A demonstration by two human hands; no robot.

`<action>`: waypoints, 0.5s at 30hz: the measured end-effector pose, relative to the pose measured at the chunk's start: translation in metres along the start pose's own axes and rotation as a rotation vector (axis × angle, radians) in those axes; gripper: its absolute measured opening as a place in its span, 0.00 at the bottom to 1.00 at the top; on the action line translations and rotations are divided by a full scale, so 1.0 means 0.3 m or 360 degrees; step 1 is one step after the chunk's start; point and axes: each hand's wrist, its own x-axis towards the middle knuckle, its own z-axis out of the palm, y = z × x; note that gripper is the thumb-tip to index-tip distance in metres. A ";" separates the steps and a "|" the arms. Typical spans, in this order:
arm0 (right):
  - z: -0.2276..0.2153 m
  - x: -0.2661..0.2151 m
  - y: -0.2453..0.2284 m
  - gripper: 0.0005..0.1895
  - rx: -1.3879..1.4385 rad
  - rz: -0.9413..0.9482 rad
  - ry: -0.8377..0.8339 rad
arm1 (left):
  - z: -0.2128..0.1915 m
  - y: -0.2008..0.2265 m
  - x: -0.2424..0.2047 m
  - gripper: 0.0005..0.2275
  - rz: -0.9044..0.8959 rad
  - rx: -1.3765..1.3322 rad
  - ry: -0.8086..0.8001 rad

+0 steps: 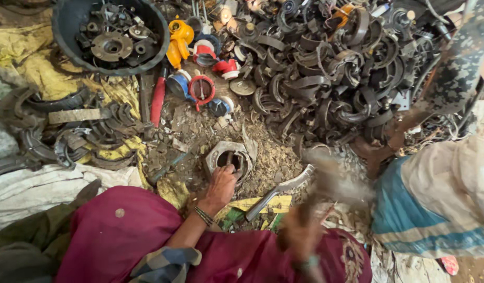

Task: The person sits on the floor and uses a hammer to repeatedly strike a metal part placed on a metal block. They pick up curved metal pieces from a pile, position them on the block, and strike them to break them into smaller pieces.

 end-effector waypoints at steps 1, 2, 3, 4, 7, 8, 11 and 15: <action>0.069 -0.029 0.054 0.14 -0.0220 -0.0006 -0.0285 | 0.009 0.006 0.000 0.11 -0.0001 0.0035 -0.0047; 0.111 -0.051 0.103 0.15 -0.0288 -0.0131 -0.0446 | 0.022 0.014 0.006 0.10 0.0049 0.0190 -0.0115; 0.117 -0.069 0.139 0.21 -0.0223 -0.0320 -0.0492 | 0.034 0.027 0.004 0.09 0.0099 0.0347 -0.0180; 0.133 -0.054 0.146 0.20 -0.0249 -0.0162 -0.0487 | 0.027 0.013 0.018 0.08 0.0135 0.0527 -0.0227; 0.029 -0.067 0.102 0.16 -0.0153 0.0341 -0.0472 | 0.036 -0.020 -0.008 0.06 -0.0199 -0.0694 0.0345; -0.027 -0.052 0.062 0.14 0.0019 0.0491 -0.0426 | 0.049 -0.023 -0.019 0.07 -0.0079 -0.0493 0.0302; -0.185 -0.007 -0.117 0.14 0.0505 0.0278 -0.0055 | 0.050 -0.038 -0.016 0.09 0.0112 -0.0065 0.0218; -0.328 0.103 -0.262 0.12 0.1291 -0.0782 0.0483 | 0.042 -0.015 -0.013 0.11 0.0055 -0.0046 0.0178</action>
